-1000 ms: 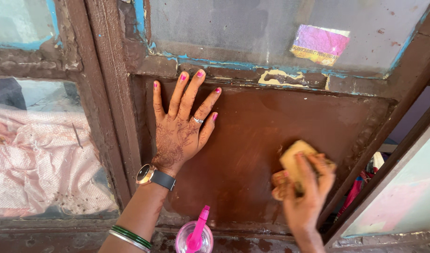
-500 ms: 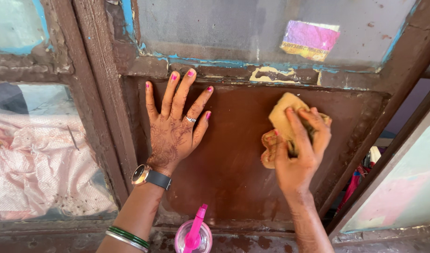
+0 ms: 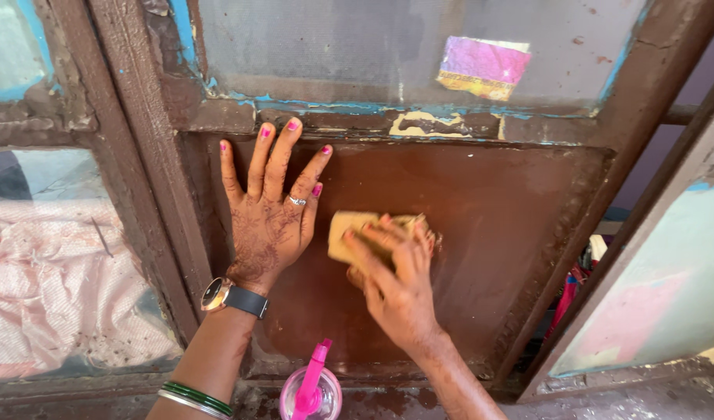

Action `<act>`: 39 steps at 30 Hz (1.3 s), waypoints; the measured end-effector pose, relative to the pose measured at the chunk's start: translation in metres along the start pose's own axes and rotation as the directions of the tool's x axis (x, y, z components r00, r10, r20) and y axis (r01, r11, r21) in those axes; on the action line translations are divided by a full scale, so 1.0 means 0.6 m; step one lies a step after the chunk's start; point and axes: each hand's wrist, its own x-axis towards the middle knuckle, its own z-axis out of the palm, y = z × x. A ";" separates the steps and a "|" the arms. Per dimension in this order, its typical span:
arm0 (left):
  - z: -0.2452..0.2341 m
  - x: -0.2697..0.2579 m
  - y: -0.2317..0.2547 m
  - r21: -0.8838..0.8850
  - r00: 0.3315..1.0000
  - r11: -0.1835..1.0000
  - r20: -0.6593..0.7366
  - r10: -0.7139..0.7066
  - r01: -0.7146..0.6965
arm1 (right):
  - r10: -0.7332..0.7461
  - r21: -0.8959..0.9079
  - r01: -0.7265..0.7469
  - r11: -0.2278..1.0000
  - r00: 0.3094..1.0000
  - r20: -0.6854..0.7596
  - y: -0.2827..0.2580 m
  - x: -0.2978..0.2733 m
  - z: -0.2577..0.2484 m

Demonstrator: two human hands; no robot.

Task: The person sprays liquid onto a door and window panes and wipes the surface with a cloth, cleaning both the wood and the glass.

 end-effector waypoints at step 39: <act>-0.014 -0.010 -0.047 0.089 0.999 0.996 -0.051 0.008 -0.003 | 0.005 0.028 -0.004 1.000 1.000 -0.028 0.010 0.058 -0.020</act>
